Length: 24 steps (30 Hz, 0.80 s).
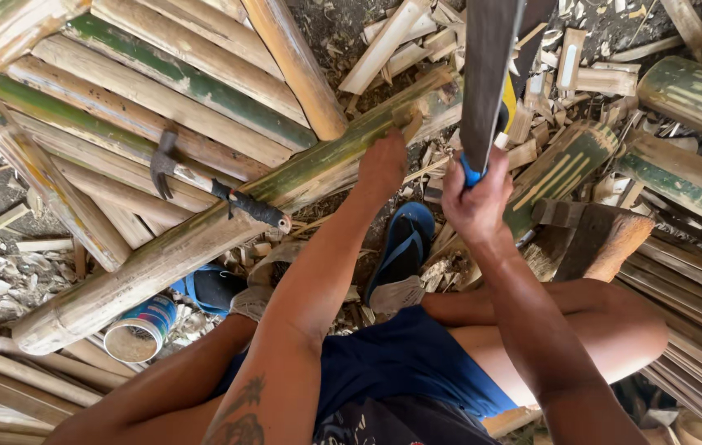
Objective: The person assembles a bamboo structure by hammering nails into bamboo slats and using a hand saw to cut bamboo pieces. The person works on a partially built frame, securing slats and cutting additional pieces to fit.
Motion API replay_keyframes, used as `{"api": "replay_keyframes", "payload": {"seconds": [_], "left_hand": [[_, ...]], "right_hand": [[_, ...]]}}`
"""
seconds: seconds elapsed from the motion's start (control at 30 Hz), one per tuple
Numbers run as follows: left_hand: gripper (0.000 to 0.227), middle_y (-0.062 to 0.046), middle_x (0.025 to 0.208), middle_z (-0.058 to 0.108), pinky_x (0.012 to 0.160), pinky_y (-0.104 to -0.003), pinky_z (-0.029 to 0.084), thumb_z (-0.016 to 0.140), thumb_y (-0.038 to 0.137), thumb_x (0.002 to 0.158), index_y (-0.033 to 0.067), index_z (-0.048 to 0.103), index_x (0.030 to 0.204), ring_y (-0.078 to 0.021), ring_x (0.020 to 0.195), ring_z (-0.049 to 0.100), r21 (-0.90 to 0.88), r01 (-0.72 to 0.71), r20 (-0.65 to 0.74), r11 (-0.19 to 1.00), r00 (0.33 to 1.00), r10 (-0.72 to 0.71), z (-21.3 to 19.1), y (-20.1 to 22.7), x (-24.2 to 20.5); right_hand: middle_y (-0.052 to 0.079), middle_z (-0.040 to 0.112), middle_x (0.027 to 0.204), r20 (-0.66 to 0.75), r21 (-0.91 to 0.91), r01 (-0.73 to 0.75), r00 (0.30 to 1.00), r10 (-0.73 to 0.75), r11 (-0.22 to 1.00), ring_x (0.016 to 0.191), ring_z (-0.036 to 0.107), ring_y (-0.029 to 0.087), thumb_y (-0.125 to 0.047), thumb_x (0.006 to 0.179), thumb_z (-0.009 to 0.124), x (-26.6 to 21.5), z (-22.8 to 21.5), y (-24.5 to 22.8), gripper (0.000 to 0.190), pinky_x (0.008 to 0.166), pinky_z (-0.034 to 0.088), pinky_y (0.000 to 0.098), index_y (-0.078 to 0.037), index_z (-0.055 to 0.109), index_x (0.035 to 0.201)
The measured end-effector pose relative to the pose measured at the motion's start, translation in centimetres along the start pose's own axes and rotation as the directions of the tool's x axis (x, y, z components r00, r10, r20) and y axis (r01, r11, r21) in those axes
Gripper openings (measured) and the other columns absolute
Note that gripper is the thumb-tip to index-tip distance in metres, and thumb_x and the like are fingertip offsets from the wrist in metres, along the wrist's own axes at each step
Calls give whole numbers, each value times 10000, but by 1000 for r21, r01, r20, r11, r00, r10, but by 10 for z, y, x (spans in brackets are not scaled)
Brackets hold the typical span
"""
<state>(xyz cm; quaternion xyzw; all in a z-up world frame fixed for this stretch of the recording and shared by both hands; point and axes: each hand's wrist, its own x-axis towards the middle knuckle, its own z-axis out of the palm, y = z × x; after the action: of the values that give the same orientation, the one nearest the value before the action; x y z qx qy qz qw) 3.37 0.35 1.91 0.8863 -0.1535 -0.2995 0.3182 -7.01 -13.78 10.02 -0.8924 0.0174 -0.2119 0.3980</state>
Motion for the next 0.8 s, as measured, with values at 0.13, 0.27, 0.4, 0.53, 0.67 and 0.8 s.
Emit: {"api": "replay_keyframes", "payload": {"seconds": [0.13,0.27,0.4,0.53,0.67,0.8], "left_hand": [[315,-319,1005,715,761,-521,603,618,48,906,-79,532,1181,-451,928,728,10,20,-29,1000,999,-19,-4,6,-6],[285,-324,1006,712,765,-536,591,622,29,936,-78,553,1191,-468,933,714,-8,16,-66,1000,998,-17,-4,9,-10],[428,-300,986,711,707,-522,608,632,57,906,-117,497,1273,-446,891,728,-11,-12,-6,1000,1000,12,-3,1,-4],[361,-290,1001,722,717,-503,616,633,60,926,-94,545,1241,-429,895,739,26,-36,-11,999,999,36,3,-3,-1],[372,-304,1002,714,698,-526,601,623,54,943,-77,530,1279,-451,883,724,60,-21,-11,998,1000,22,-8,3,6],[464,-315,1010,702,679,-511,625,610,55,922,-105,470,1334,-448,866,733,104,-13,5,995,1000,13,6,-3,1]], "right_hand": [[228,668,669,331,-555,-116,878,347,824,523,660,396,-125,1004,657,16,22,5,330,461,518,497,37,479,1230],[237,679,696,285,-467,-183,895,343,865,566,678,363,-136,1059,655,20,6,-10,314,483,553,458,52,470,1230],[212,708,815,92,-168,-35,994,51,985,675,745,317,-53,1084,582,9,-8,-20,308,569,618,410,83,404,1295],[258,724,916,141,-264,27,990,11,964,657,731,325,-69,1043,648,10,16,-3,338,544,620,403,68,449,1278],[220,673,687,300,-533,-119,899,319,838,568,661,395,-151,1039,699,30,16,10,316,508,537,509,27,481,1183],[176,645,663,200,-279,-211,941,272,937,523,679,313,-123,1103,585,15,-6,4,279,476,538,425,48,443,1272]]}}
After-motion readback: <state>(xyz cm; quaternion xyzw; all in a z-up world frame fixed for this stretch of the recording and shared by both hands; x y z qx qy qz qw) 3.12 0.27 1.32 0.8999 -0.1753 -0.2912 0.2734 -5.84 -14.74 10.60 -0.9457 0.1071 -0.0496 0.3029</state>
